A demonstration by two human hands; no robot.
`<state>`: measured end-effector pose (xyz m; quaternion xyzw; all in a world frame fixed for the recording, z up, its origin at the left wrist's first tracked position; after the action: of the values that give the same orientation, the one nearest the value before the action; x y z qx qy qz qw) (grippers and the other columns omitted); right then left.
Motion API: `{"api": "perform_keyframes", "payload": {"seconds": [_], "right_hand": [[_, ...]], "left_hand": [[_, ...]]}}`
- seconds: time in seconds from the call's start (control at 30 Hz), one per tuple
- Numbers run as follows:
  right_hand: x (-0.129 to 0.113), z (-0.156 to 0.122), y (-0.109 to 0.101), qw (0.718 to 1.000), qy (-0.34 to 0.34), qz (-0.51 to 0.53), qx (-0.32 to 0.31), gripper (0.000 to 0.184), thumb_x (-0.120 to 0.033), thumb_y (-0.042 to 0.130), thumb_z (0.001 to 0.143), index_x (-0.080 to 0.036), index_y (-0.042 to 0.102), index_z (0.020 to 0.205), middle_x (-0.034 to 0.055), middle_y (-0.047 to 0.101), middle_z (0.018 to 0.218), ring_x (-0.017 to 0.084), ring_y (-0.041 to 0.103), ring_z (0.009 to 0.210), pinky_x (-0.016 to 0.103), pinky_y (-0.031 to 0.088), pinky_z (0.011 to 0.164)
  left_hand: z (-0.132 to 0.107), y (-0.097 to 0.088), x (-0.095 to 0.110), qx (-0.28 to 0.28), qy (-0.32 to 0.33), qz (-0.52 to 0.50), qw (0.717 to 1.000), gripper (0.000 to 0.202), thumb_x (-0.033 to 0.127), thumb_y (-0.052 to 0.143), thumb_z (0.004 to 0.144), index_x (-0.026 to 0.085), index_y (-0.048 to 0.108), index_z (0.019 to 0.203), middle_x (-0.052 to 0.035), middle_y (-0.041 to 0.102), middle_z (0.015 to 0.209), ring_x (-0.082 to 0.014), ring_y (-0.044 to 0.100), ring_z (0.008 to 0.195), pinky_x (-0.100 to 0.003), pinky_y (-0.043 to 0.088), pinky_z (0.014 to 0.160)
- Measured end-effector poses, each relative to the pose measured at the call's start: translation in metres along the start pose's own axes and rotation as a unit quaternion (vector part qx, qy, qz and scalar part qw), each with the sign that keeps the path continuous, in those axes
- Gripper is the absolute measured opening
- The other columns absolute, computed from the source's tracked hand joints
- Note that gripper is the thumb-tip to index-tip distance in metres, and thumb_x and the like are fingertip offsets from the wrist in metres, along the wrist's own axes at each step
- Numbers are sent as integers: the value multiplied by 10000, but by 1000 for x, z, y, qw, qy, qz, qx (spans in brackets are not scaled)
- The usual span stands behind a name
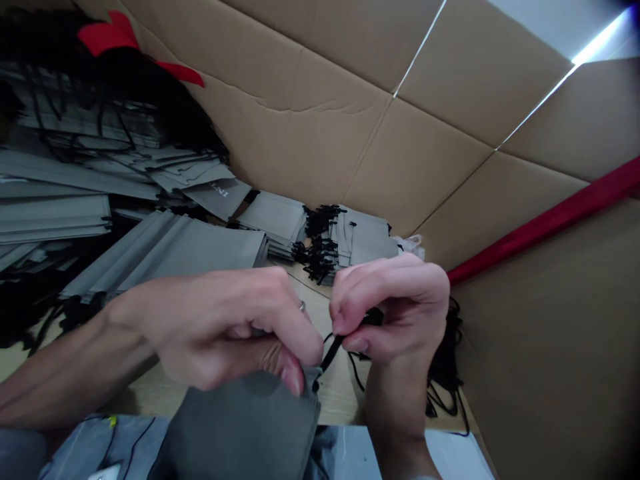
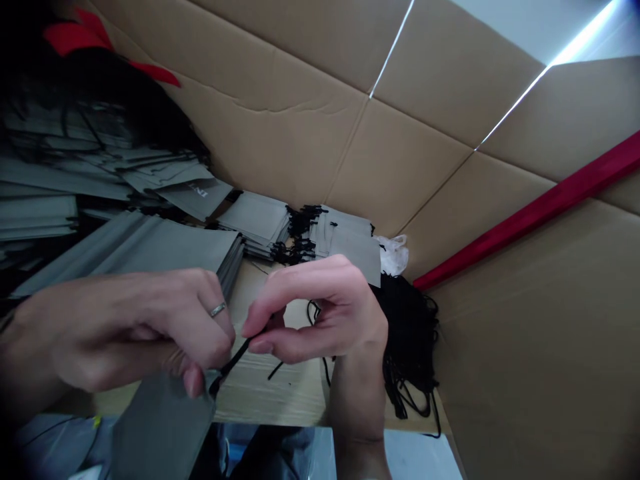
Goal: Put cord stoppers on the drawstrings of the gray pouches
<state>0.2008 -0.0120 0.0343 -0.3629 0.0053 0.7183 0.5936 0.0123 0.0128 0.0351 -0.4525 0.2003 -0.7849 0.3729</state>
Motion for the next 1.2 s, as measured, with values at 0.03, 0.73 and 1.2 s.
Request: {"api": "perform_keyframes", "payload": {"seconds": [0.03, 0.73, 1.2], "right_hand": [[0, 0, -2, 1000, 9, -4, 16, 129, -281, 901, 976, -206, 821, 1044, 0, 810, 842, 125, 762, 682, 238, 657, 632], [-30, 5, -6, 931, 63, -292, 208, 320, -90, 978, 841, -277, 840, 1062, -4, 851, 956, 203, 808, 815, 331, 690, 707], [-40, 13, 7, 903, 53, -413, 100, 217, -63, 706, 995, -267, 765, 1037, 13, 830, 902, 180, 782, 762, 310, 686, 703]], "left_hand": [[1, -2, -1, 12, -14, 12, 1000, 220, 88, 625, 1018, 263, 715, 919, 44, 735, 655, -138, 671, 519, -252, 553, 525], [5, -13, -19, 339, -22, 85, 937, 237, 173, 846, 944, 210, 739, 1151, -22, 803, 1023, -150, 792, 879, -207, 669, 778], [0, -1, -6, 309, 100, 375, 868, 138, 111, 815, 957, 193, 753, 1049, -20, 863, 994, -145, 839, 812, -207, 691, 812]]}}
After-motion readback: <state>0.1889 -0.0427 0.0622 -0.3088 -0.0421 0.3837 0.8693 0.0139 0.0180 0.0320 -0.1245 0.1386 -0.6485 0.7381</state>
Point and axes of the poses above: each hand's wrist, its own z-axis towards the middle knuckle, its own y-axis out of the palm, x = y × z, the point moved 5 cm from there along z, towards the middle knuckle
